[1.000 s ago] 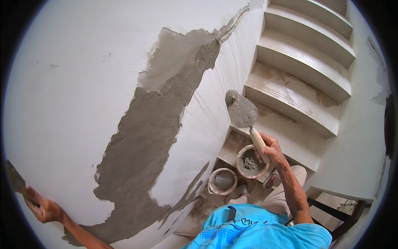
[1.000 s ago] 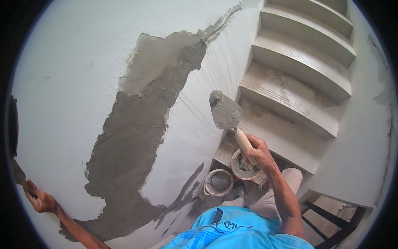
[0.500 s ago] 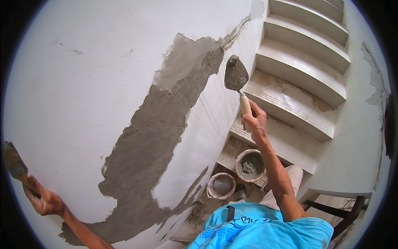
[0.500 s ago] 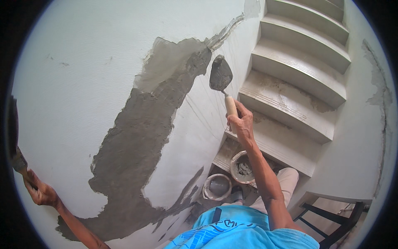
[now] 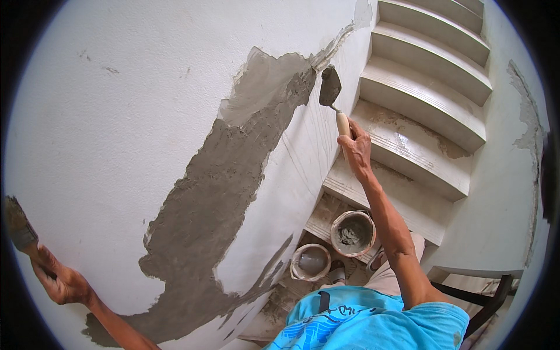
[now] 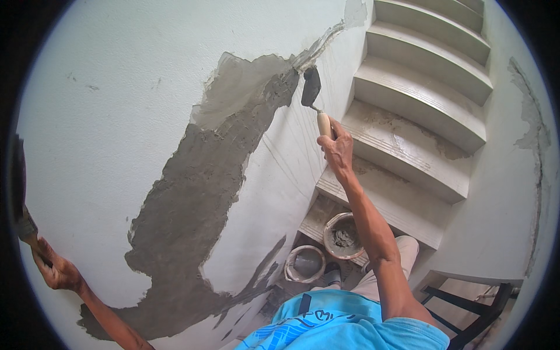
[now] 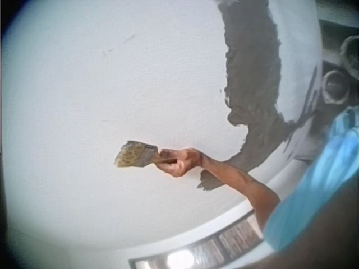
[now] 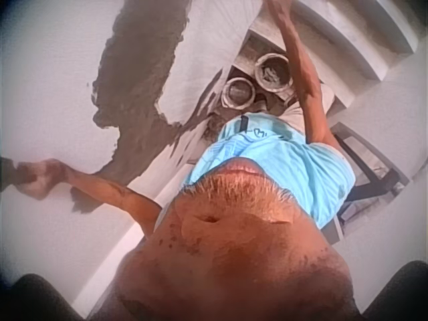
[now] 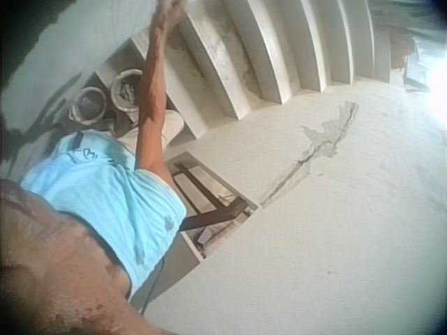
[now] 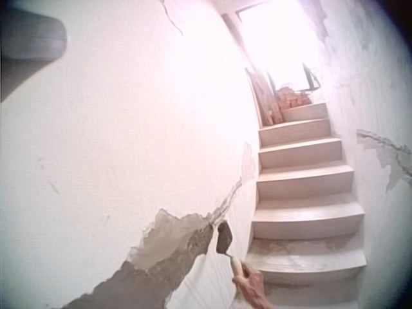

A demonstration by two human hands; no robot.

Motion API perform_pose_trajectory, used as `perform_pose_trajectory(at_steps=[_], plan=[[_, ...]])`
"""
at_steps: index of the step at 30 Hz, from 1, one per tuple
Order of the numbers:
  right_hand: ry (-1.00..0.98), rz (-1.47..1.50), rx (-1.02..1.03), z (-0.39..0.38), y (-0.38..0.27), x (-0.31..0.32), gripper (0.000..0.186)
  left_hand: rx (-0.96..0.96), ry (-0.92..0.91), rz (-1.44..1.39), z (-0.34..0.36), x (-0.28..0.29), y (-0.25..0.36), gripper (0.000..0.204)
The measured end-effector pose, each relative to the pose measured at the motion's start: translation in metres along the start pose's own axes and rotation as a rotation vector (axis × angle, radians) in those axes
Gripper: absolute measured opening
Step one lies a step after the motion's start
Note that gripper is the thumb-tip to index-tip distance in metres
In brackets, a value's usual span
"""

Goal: The person applies wet plaster to a wall using a trowel and a brush. They repeatedly scoop plaster from a bucket, spread it on the wall, and smooth the surface. The person also uses a brush to apply water to the plastered area.

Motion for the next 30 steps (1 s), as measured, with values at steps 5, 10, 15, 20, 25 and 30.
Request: perform_pose_trajectory(at_steps=[5, 10, 15, 20, 25, 30], plan=[[0.031, -0.076, 0.039, 0.022, -0.001, -0.007, 0.06, -0.006, -0.02, 0.018, -0.006, 0.002, -0.01, 0.023], [0.112, -0.193, 0.158, 0.042, 0.005, -0.014, 0.062, 0.198, 0.07, -0.044, 0.0, -0.002, 0.016, 0.023], [0.149, -0.433, 0.223, 0.033, -0.003, -0.029, 0.066, 0.084, 0.004, 0.029, -0.009, 0.003, -0.025, 0.023], [0.182, -0.642, 0.237, 0.012, -0.005, -0.056, 0.072, -0.007, 0.008, 0.011, -0.004, 0.001, -0.022, 0.022], [0.121, -0.635, 0.214, -0.01, -0.01, -0.066, 0.075, 0.227, 0.14, -0.074, 0.001, -0.005, 0.021, 0.021], [0.085, -0.576, 0.258, -0.028, -0.008, -0.048, 0.075, -0.07, -0.025, 0.07, -0.002, 0.001, -0.009, 0.021]])
Point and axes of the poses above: each hand's wrist, its own z-axis towards the middle knuckle, its own x-axis out of the back of the hand, y = z × x, the point moved 4 cm from there along z, towards the middle knuckle, and after that the axes turned 7 degrees about -x, right-handed, at the moved point
